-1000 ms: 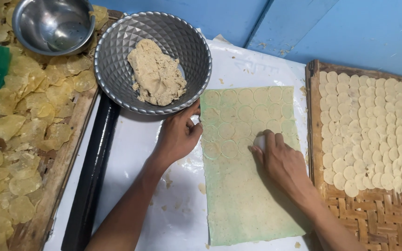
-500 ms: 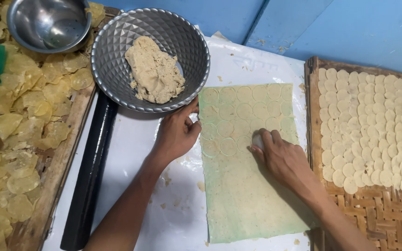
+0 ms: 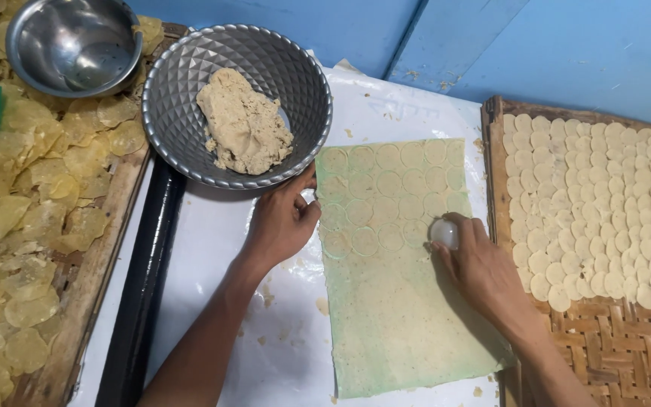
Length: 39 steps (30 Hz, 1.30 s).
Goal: Stamping circular shapes from a sheet of dough using a small round cutter and arranging them on a tray.
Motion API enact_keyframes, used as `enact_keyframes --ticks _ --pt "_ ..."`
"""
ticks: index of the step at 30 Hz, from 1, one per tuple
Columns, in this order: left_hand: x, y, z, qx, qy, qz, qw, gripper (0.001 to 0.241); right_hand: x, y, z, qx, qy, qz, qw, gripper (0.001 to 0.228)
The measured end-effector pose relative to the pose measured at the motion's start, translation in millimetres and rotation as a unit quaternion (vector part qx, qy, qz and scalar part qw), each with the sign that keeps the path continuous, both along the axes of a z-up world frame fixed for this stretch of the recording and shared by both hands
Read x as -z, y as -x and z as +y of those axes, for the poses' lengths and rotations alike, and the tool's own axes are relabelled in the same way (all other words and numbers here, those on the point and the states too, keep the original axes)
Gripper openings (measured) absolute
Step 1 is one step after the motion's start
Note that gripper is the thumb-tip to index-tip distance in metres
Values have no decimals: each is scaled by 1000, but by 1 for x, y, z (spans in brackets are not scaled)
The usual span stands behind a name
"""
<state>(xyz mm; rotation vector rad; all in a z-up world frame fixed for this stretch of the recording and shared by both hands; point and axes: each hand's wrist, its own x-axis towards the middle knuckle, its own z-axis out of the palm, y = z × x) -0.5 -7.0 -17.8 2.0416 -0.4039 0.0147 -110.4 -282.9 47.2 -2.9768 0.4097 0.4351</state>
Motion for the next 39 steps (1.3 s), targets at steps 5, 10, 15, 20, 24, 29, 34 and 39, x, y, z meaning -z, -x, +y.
enact_keyframes --ticks 5,10,15,20,24,29,34,39 --pt "0 0 -1 2 5 -3 1000 62 -13 -4 6 -6 14 20 1000 50" --pt "-2 1 -1 3 5 -7 1000 64 3 -10 1 -22 28 24 999 50" --pt "1 -1 0 4 5 -14 1000 63 -9 -12 33 5 121 25 992 49" --pt "2 0 -1 6 12 -8 1000 62 17 -14 -9 -66 118 58 989 52" --pt "-1 0 -1 7 15 -14 1000 63 11 -10 8 -21 92 14 995 43" --pt "-2 2 0 15 11 -15 1000 62 6 -4 4 -36 35 -3 999 45" --pt "-2 0 0 14 12 -12 1000 62 -3 8 -9 73 -59 -86 992 45" --pt "-3 -2 -2 11 3 2 1000 62 -19 13 -8 116 -43 -58 991 47"
